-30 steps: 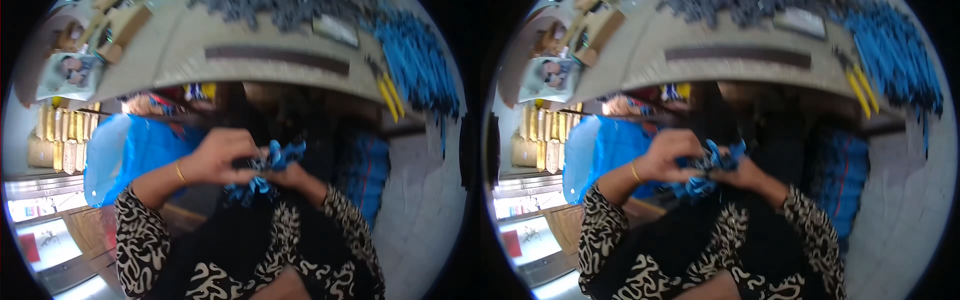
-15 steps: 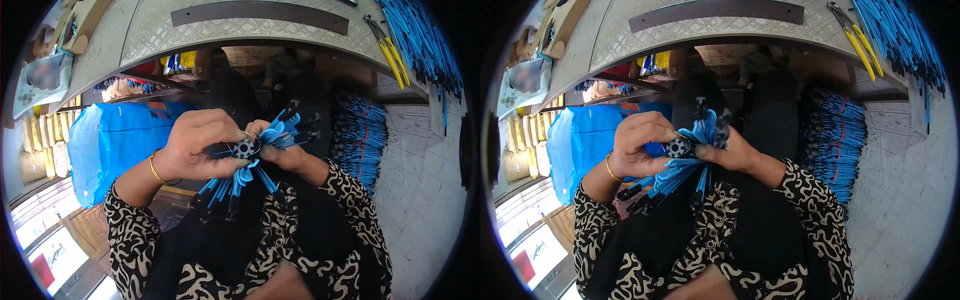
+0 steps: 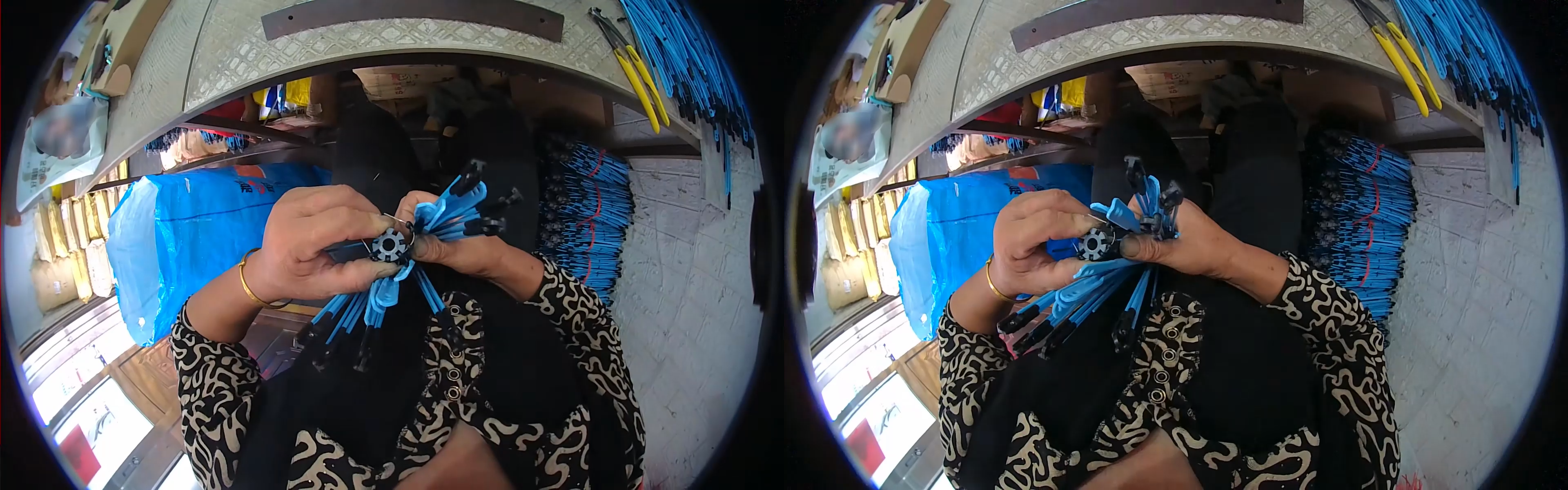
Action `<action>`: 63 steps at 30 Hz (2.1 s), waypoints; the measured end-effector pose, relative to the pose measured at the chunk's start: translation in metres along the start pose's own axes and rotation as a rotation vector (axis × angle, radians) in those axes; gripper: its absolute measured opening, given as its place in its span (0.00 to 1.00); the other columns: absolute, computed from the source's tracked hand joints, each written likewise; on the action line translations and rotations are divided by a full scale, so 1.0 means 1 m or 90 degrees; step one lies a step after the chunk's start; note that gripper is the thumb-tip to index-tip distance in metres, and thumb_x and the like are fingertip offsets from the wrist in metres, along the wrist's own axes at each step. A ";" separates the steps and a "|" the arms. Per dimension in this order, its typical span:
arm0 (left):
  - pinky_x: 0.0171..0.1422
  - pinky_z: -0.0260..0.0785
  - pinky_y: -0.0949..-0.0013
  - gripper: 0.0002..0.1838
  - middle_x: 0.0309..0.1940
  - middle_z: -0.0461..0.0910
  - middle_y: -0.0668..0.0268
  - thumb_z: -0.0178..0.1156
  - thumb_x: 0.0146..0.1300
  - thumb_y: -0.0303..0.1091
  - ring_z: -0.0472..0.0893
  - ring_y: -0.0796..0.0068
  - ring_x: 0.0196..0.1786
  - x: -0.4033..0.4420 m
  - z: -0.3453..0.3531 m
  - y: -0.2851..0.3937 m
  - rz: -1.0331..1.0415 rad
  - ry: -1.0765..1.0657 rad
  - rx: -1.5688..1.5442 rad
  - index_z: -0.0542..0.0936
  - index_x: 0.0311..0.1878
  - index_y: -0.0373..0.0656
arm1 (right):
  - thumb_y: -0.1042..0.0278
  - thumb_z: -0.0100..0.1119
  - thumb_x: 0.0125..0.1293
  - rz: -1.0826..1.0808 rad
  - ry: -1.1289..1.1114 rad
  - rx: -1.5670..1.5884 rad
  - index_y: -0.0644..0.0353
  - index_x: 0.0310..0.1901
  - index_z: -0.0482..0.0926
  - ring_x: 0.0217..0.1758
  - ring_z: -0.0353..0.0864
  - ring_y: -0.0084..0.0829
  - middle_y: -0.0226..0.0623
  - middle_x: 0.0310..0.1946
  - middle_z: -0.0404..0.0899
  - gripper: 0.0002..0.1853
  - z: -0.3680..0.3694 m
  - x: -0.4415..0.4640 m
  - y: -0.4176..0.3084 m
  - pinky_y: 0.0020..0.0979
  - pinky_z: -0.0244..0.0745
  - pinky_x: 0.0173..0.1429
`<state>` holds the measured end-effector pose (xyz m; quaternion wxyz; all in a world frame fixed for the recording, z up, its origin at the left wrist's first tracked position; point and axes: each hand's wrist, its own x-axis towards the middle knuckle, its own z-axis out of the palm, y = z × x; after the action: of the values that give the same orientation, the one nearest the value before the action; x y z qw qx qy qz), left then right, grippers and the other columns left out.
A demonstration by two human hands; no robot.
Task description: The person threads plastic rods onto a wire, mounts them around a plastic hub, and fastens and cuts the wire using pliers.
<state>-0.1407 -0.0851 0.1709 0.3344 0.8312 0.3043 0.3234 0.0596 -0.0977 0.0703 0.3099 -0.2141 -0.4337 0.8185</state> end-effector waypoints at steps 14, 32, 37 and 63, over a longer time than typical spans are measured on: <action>0.27 0.70 0.70 0.20 0.28 0.79 0.63 0.71 0.44 0.41 0.80 0.66 0.27 -0.009 0.000 0.001 0.078 -0.048 -0.013 0.80 0.37 0.39 | 0.59 0.69 0.53 0.033 -0.167 -0.220 0.58 0.35 0.72 0.33 0.73 0.22 0.28 0.28 0.74 0.16 -0.005 0.005 -0.020 0.28 0.69 0.39; 0.30 0.68 0.69 0.33 0.30 0.78 0.66 0.67 0.34 0.60 0.79 0.66 0.30 0.041 0.002 -0.041 0.200 -0.257 -0.114 0.80 0.39 0.42 | 0.71 0.66 0.53 0.039 -0.279 -0.057 0.62 0.49 0.78 0.50 0.76 0.29 0.37 0.45 0.78 0.20 -0.021 0.003 -0.007 0.29 0.69 0.55; 0.36 0.70 0.70 0.34 0.30 0.76 0.64 0.73 0.32 0.54 0.79 0.67 0.34 0.056 0.004 -0.039 0.045 -0.323 -0.216 0.79 0.42 0.41 | 0.73 0.67 0.53 -0.056 -0.270 -0.232 0.62 0.46 0.78 0.47 0.77 0.28 0.34 0.43 0.78 0.17 -0.013 0.009 -0.017 0.29 0.69 0.55; 0.45 0.70 0.66 0.17 0.36 0.81 0.60 0.66 0.49 0.29 0.80 0.63 0.39 0.010 0.014 -0.024 -0.173 0.371 0.178 0.80 0.44 0.40 | 0.69 0.61 0.63 -0.245 0.245 -0.164 0.62 0.55 0.69 0.49 0.73 0.25 0.33 0.45 0.73 0.20 0.014 0.066 0.018 0.30 0.70 0.52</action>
<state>-0.1311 -0.0688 0.1485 0.1564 0.6936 0.5361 0.4550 -0.0016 -0.0675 0.0574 0.5062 -0.3165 -0.5002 0.6272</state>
